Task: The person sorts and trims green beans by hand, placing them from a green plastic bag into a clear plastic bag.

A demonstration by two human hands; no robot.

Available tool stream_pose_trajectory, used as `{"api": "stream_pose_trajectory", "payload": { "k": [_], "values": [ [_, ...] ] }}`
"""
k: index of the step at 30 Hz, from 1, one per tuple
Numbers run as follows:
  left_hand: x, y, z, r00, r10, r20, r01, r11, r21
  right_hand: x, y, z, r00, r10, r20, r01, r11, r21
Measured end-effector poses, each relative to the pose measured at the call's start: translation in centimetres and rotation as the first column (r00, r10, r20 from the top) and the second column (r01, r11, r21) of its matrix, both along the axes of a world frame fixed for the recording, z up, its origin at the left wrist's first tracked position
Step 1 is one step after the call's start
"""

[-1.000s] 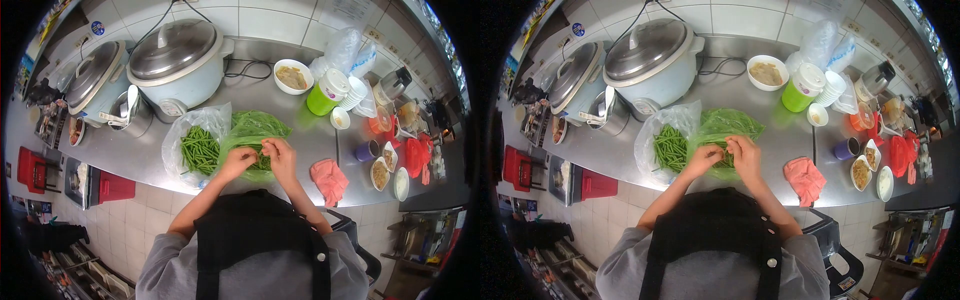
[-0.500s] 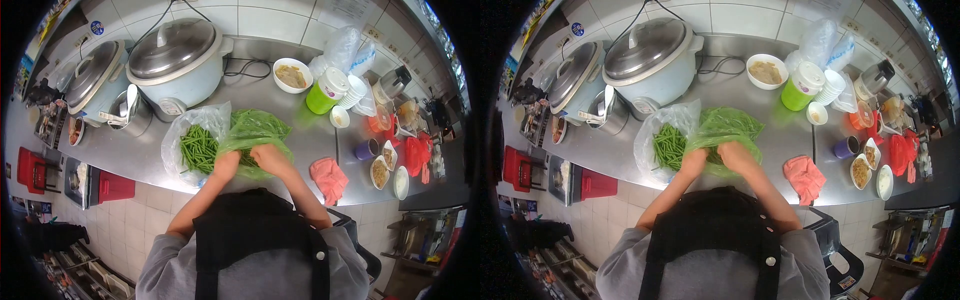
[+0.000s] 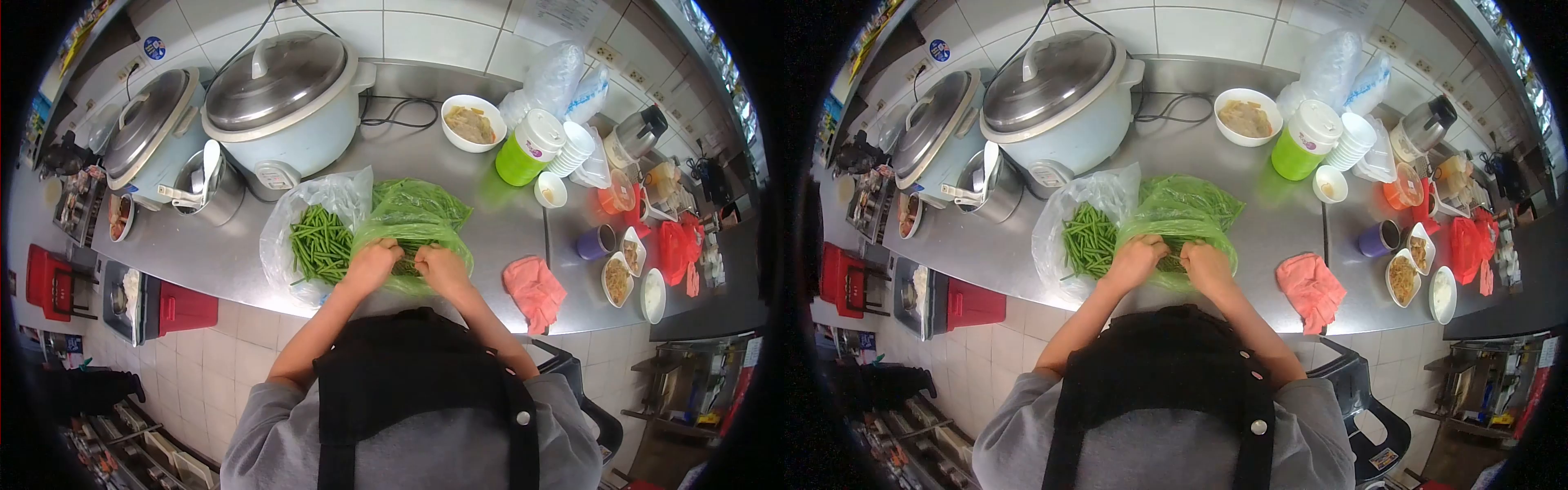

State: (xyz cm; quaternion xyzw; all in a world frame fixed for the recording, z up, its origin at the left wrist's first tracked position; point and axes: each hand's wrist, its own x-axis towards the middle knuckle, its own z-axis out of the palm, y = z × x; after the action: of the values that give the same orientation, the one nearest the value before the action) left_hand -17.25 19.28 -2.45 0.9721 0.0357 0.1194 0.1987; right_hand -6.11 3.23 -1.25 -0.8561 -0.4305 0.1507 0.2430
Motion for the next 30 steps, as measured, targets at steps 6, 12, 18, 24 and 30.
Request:
{"api": "stream_pose_trajectory", "payload": {
  "k": [6,12,18,24,30],
  "values": [
    [0.0,-0.4,1.8,0.999,0.047,0.021,-0.042,0.979,-0.200,1.0,-0.6,-1.2,0.974,0.057,-0.218,-0.007,0.975,0.222],
    [0.4,-0.9,-1.9,0.984,0.176,-0.035,-0.116,0.474,-0.873,1.4,-0.6,0.5,0.600,0.130,-0.789,0.150,0.951,0.271],
    [0.3,-1.8,-1.6,0.980,0.146,-0.133,-0.148,0.104,-0.983,1.9,-0.1,2.0,0.586,0.184,-0.789,0.281,0.867,0.411],
    [0.4,-2.1,-0.7,0.998,-0.012,-0.063,-0.058,0.240,-0.969,1.8,0.7,2.6,0.712,0.047,-0.700,0.407,0.785,0.467],
    [0.6,-2.3,0.2,0.995,0.080,-0.063,-0.094,0.477,-0.874,0.7,0.9,3.1,0.801,0.018,-0.598,0.364,0.779,0.511]
  ]
}}
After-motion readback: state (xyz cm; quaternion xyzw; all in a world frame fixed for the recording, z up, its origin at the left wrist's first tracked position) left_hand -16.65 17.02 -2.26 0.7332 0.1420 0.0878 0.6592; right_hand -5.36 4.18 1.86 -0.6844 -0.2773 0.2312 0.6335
